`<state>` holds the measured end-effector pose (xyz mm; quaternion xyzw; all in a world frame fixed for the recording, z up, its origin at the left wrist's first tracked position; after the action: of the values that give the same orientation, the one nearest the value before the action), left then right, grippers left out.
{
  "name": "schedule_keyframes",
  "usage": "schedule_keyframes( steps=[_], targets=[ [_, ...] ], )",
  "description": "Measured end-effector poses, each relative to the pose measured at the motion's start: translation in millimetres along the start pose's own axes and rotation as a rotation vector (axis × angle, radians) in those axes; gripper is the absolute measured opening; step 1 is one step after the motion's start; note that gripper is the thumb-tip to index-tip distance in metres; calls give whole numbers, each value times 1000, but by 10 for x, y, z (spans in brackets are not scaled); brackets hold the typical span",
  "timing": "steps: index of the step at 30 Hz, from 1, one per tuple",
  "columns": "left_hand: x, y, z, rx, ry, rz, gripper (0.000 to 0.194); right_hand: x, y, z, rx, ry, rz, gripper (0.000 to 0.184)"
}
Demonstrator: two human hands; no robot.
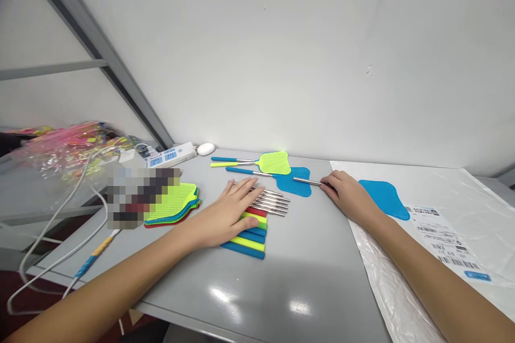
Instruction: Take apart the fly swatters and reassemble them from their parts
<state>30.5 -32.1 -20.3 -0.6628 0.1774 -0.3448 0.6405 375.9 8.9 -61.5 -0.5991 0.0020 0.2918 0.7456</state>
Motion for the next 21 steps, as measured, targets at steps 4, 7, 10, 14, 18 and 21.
schedule_keyframes(
  steps=[4,7,10,14,18,21],
  targets=[
    [-25,-30,-225,56,-26,-70,65,2,-2,-2,8,2,-5,37],
    [-48,31,-359,143,-160,-166,62,-1,-6,0,-1,6,-5,36],
    [-84,111,-352,231,-310,-256,61,-2,-5,-2,-8,4,-2,35],
    [-180,152,-163,320,-435,-402,59,0,1,-4,-6,10,-3,35],
    [-327,196,-43,409,-473,-602,54,-1,5,2,-12,13,-8,33],
    [-421,258,-53,444,-496,-734,51,-4,8,5,-22,18,-16,32]
  ],
)
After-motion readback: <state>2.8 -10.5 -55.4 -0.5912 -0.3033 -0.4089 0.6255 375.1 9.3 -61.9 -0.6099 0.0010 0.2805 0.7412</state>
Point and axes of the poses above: each hand's wrist, its own z-axis towards the middle knuckle, its own y-axis out of the palm, x = y × z, the point moved 1 cm from there along z, towards the middle knuckle, and after that the axes turned 4 degrees about z, right-handed, at the moved point
